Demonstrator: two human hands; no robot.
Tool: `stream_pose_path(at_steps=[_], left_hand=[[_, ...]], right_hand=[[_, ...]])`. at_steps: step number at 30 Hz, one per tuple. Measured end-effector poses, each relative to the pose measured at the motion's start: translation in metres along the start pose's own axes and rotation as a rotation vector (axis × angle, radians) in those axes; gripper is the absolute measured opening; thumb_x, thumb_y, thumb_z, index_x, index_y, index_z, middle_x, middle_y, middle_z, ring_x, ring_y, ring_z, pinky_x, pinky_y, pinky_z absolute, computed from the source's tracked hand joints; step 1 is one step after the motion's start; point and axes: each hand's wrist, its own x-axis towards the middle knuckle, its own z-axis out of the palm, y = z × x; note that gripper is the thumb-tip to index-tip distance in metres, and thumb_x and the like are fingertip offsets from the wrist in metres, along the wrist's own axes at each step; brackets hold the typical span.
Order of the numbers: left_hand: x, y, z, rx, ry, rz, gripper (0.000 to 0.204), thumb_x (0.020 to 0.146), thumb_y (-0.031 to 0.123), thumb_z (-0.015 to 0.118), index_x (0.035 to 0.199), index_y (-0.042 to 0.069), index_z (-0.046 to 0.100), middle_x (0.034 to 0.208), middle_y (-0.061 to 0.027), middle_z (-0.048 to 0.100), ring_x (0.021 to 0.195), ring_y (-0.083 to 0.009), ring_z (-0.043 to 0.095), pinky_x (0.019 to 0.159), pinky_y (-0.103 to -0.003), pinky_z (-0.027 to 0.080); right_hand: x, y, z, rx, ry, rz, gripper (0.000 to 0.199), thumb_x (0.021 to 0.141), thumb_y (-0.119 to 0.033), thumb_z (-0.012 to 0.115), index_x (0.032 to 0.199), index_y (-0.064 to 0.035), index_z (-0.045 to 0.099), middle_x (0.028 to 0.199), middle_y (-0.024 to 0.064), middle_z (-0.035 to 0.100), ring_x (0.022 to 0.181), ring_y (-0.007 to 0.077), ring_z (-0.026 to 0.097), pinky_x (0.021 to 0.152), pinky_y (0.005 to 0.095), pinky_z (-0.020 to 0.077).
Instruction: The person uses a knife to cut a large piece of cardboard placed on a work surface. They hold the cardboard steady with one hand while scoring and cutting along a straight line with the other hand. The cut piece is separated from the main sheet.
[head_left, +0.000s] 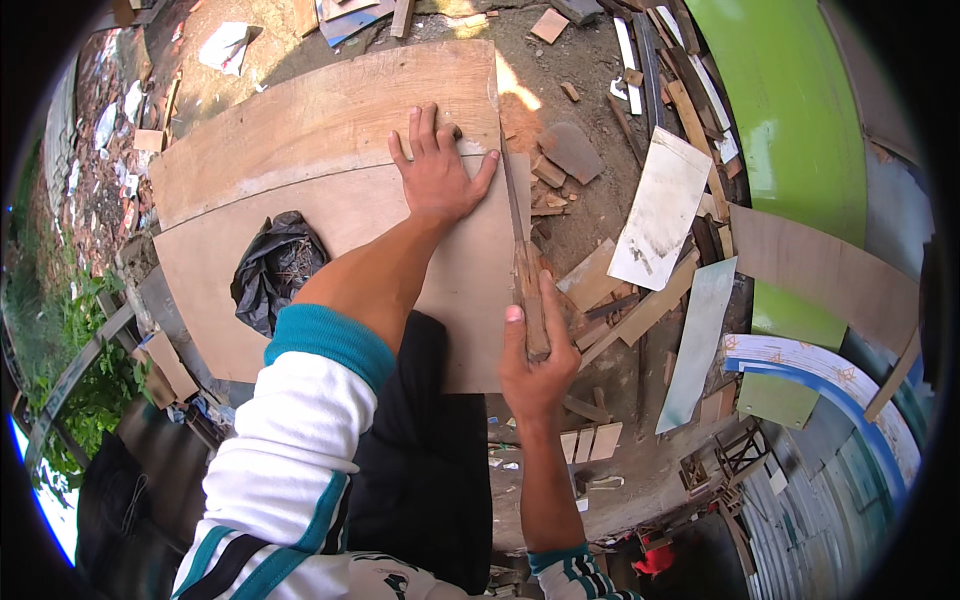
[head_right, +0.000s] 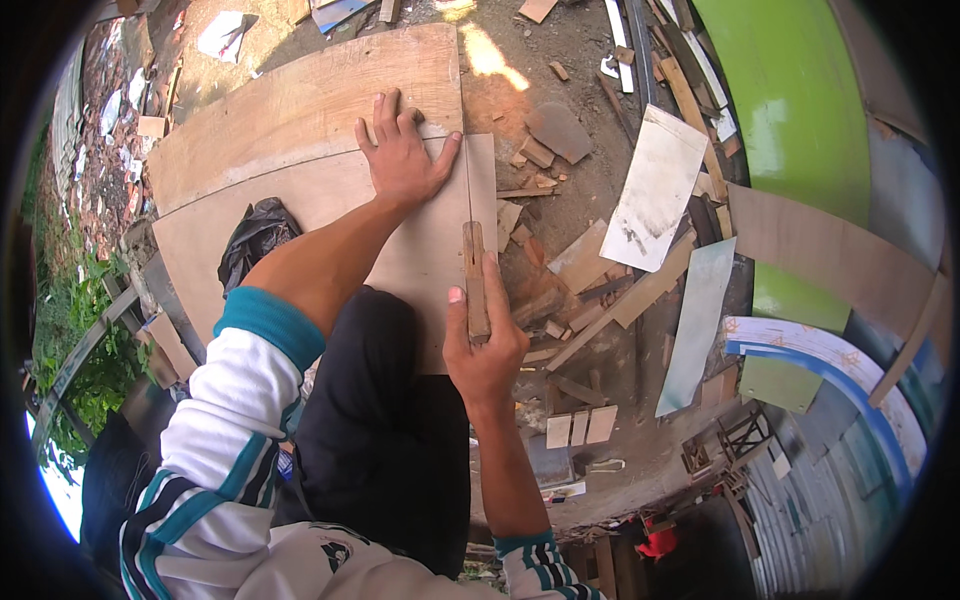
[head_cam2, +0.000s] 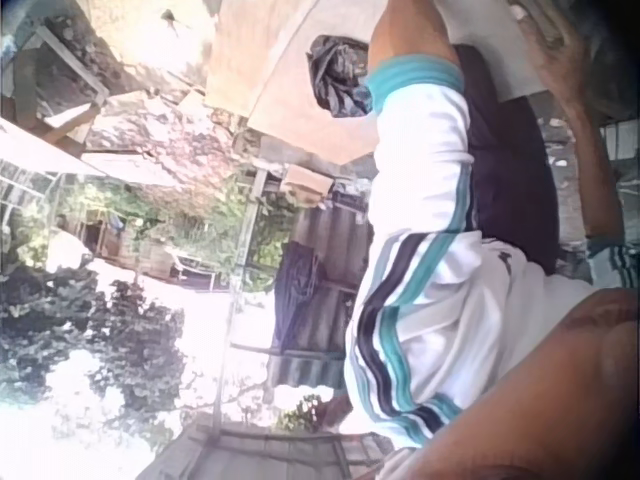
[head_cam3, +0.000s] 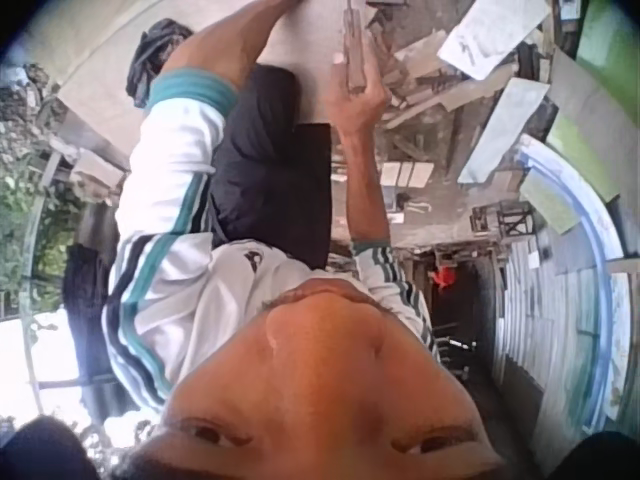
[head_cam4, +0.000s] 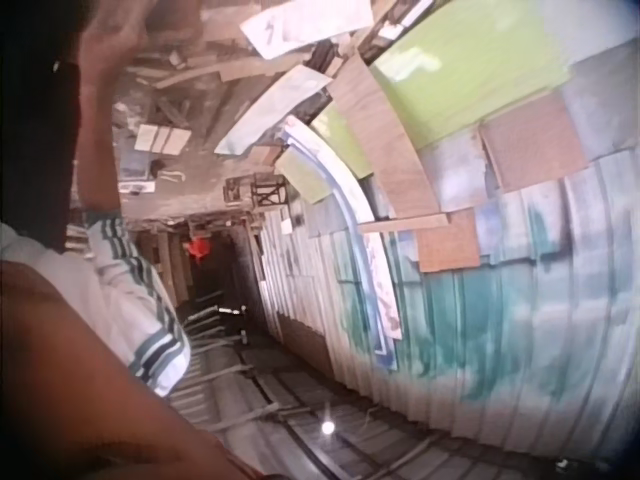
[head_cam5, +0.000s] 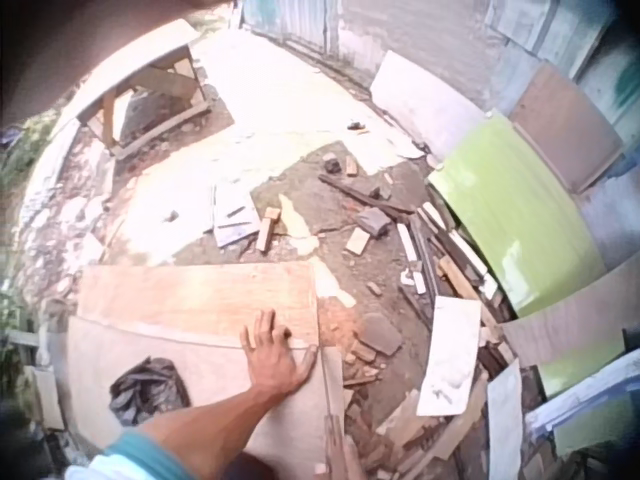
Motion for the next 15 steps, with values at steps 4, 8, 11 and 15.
stream_pose_path(at_steps=[4, 8, 11, 15], left_hand=[[0.000, -0.003, 0.000, -0.026, 0.018, 0.003, 0.065, 0.090, 0.059, 0.060, 0.123, 0.004, 0.049, 0.156, -0.0181, 0.027, 0.153, -0.0332, 0.012, 0.118, -0.063, 0.001], [-0.001, -0.005, 0.000, -0.053, 0.038, 0.011, 0.063, 0.090, 0.057, 0.062, 0.121, 0.004, 0.050, 0.157, -0.0185, 0.026, 0.153, -0.0334, 0.013, 0.118, -0.064, 0.002], [-0.001, -0.004, 0.001, -0.053, 0.028, 0.001, 0.065, 0.089, 0.059, 0.060, 0.122, 0.004, 0.052, 0.158, -0.0178, 0.026, 0.153, -0.0324, 0.011, 0.119, -0.064, 0.001], [0.000, -0.002, 0.000, -0.001, -0.014, -0.026, 0.068, 0.088, 0.062, 0.057, 0.125, 0.005, 0.053, 0.159, -0.0155, 0.025, 0.154, -0.0299, 0.007, 0.120, -0.063, 0.000]], right_hand=[[-0.002, -0.003, 0.006, -0.006, 0.017, 0.004, 0.049, 0.094, -0.010, 0.067, 0.139, 0.0054, 0.055, 0.115, 0.0253, 0.071, 0.101, 0.0276, 0.073, 0.083, 0.0360, 0.0569], [-0.003, -0.009, 0.007, 0.010, 0.001, 0.054, 0.049, 0.094, -0.010, 0.067, 0.139, 0.0056, 0.054, 0.114, 0.0238, 0.072, 0.099, 0.0242, 0.073, 0.082, 0.0348, 0.0569], [-0.003, -0.016, 0.004, 0.066, -0.035, 0.193, 0.048, 0.097, -0.012, 0.064, 0.139, 0.0080, 0.053, 0.129, 0.0236, 0.064, 0.115, 0.0254, 0.065, 0.097, 0.0369, 0.0501], [-0.004, -0.008, 0.003, 0.030, -0.016, 0.080, 0.047, 0.097, -0.011, 0.063, 0.139, 0.0093, 0.052, 0.130, 0.0248, 0.064, 0.116, 0.0260, 0.064, 0.097, 0.0373, 0.0502]])
